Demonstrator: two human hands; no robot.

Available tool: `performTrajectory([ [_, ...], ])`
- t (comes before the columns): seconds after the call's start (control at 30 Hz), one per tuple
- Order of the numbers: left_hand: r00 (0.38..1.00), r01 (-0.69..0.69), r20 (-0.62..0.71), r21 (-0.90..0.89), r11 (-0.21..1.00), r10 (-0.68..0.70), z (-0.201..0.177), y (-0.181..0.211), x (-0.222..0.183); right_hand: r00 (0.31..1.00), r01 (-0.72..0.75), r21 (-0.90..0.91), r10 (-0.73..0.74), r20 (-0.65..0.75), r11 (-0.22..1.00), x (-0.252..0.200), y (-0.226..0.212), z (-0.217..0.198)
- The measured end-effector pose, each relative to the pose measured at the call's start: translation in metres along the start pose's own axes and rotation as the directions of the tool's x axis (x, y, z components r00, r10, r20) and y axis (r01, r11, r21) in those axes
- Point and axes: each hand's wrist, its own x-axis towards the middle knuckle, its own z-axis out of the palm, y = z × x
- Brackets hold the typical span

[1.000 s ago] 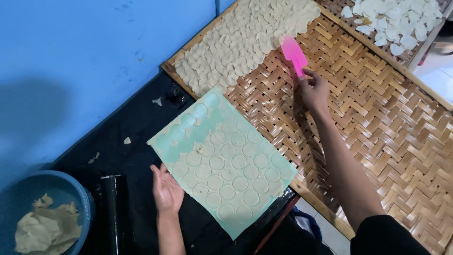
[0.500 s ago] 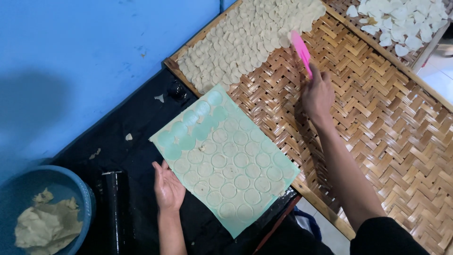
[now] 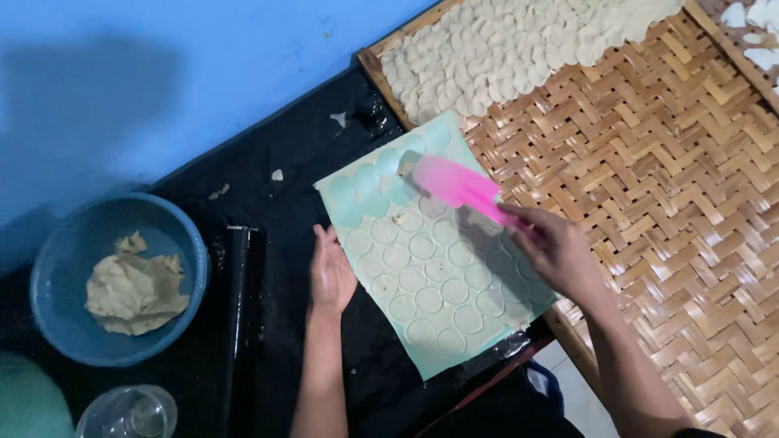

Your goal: The recorder uses a pink spatula to transfer small circular crackers from a stencil sheet onto a woven drying tray.

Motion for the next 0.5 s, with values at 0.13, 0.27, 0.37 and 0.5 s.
performTrajectory([
  [0.13,1.0,-0.007,-0.002,-0.026,1.0,0.007,-0.006,-0.003,0.0,0.991,0.11,-0.046,-0.106,0.082,0.993,-0.023,-0.017,0.015],
  [0.27,1.0,-0.017,0.024,-0.022,1.0,0.018,-0.007,-0.002,0.0,0.982,0.168,-0.148,-0.152,0.112,0.975,-0.034,-0.032,0.018],
  [0.37,0.999,-0.026,0.033,-0.01,1.0,0.026,-0.006,-0.001,-0.001,0.986,0.158,-0.209,-0.142,0.09,0.965,-0.035,-0.04,0.019],
  [0.5,0.999,-0.022,0.041,-0.002,1.0,0.022,-0.003,0.0,-0.001,0.978,0.203,-0.265,-0.207,0.015,0.943,-0.035,-0.036,0.024],
])
